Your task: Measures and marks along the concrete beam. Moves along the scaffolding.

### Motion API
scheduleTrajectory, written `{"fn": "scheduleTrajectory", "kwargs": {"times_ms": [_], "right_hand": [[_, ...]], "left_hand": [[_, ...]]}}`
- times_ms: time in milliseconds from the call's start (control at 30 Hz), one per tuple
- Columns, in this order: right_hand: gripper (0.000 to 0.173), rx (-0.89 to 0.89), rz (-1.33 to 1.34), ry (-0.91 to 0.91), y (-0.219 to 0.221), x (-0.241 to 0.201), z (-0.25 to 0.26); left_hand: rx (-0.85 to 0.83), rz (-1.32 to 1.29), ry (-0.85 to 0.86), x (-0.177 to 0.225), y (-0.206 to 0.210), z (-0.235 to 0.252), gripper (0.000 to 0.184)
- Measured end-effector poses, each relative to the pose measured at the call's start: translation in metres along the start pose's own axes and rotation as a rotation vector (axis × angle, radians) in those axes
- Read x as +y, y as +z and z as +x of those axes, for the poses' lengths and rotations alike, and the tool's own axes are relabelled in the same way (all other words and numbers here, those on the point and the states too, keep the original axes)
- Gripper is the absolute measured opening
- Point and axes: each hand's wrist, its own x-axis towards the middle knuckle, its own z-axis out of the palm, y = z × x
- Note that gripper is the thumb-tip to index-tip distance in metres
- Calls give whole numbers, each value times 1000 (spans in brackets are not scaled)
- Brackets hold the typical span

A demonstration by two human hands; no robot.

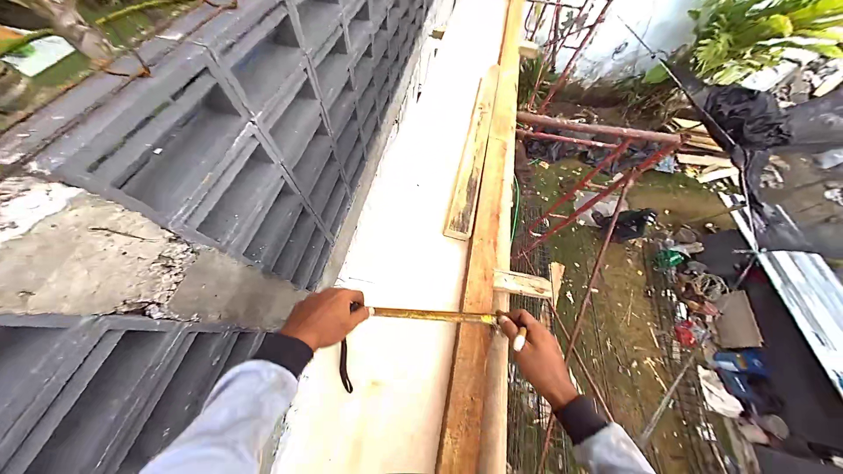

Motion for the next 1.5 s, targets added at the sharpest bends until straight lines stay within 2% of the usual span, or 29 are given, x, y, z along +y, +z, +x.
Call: {"fn": "scheduleTrajectory", "kwargs": {"times_ms": [100, 267, 533, 767, 1067, 1233, 1367, 1500], "right_hand": [[36, -35, 27, 63, 13, 3, 11], [30, -7, 136, 177, 23, 4, 17], [26, 29, 133, 176, 26, 0, 14], [26, 84, 83, 173, 29, -7, 10], [31, 136, 32, 156, 33, -10, 3], [32, 159, 11, 154, 35, -12, 1], [37, 188, -18, 124, 37, -10, 0], [36, 215, -40, 109, 40, -12, -2]], "left_hand": [[23, 31, -38, -4, -10, 25, 37], [52, -6, -52, -5, -11, 40, 31], [68, 15, -65, -6, -18, 51, 27], [104, 30, -80, -9, -13, 59, 32], [201, 101, -196, 11, 2, 62, 34], [237, 165, -263, 22, 9, 61, 45], [251, 150, -318, 24, 11, 58, 70], [332, 198, -313, 26, 22, 62, 73]]}}
